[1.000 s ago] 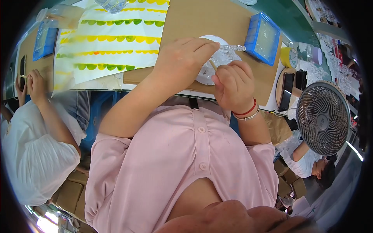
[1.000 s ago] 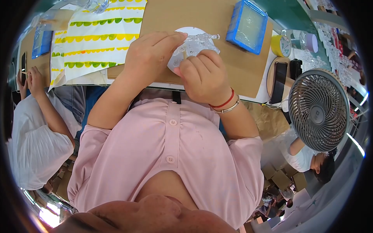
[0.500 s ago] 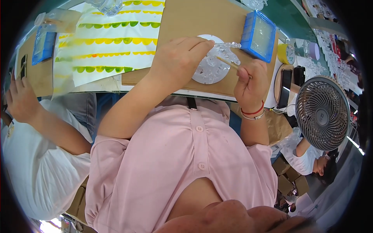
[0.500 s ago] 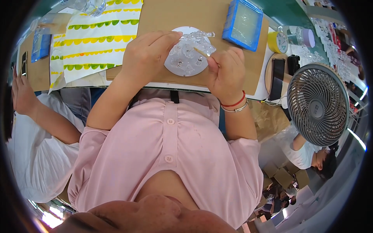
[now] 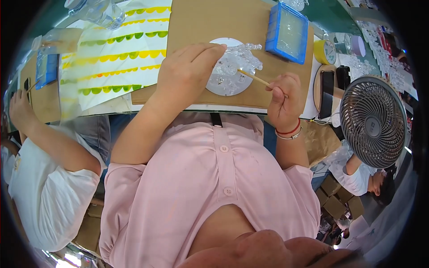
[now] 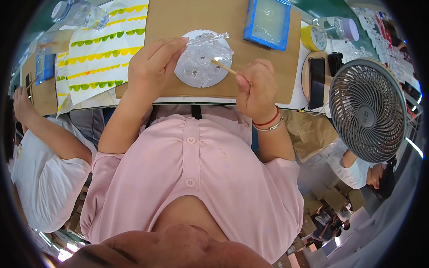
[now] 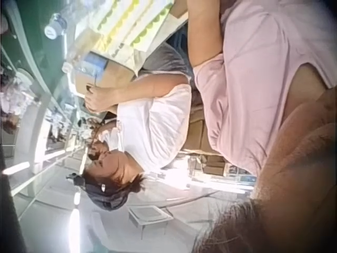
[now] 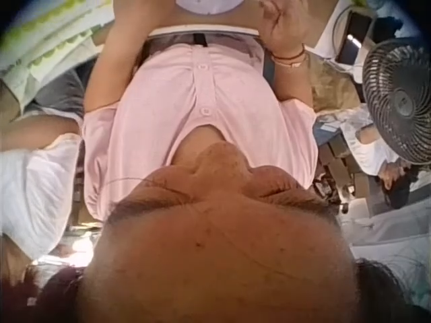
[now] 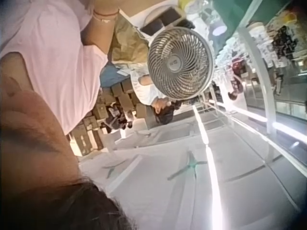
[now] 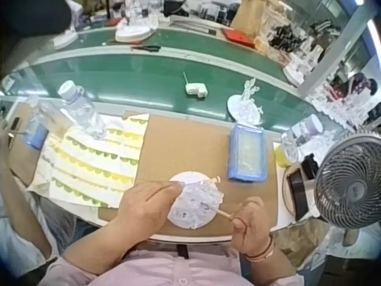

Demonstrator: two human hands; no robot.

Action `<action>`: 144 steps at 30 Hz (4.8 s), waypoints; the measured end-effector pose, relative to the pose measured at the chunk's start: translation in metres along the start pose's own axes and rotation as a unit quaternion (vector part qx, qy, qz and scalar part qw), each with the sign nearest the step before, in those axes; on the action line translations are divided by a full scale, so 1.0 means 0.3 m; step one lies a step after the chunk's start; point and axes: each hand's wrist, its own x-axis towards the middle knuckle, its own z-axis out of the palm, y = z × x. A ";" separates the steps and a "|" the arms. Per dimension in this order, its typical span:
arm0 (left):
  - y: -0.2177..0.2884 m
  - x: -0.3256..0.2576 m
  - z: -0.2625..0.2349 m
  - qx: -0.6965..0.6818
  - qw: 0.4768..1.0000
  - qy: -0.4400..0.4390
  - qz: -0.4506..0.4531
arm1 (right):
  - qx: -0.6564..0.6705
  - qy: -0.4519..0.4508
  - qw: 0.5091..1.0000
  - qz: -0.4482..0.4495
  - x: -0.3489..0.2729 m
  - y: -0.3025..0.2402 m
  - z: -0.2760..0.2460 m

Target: Applying adhesive or decoration to clear snowflake-shaped ornaments using a wooden stick at an assembly station.

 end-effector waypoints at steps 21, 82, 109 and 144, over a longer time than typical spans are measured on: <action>0.017 0.016 0.002 0.042 0.999 0.004 0.004 | -0.020 -0.007 0.997 0.073 0.054 0.107 -0.056; -0.013 0.001 -0.013 0.006 0.989 0.027 -0.143 | -0.024 0.189 0.982 -0.004 -0.035 0.122 -0.164; -0.039 -0.014 0.000 0.018 0.991 0.047 -0.122 | 0.054 0.086 0.995 -0.019 -0.048 0.102 -0.023; -0.001 0.163 -0.117 -0.092 0.968 -0.222 -0.078 | 0.069 0.088 0.994 -0.012 -0.105 0.003 0.003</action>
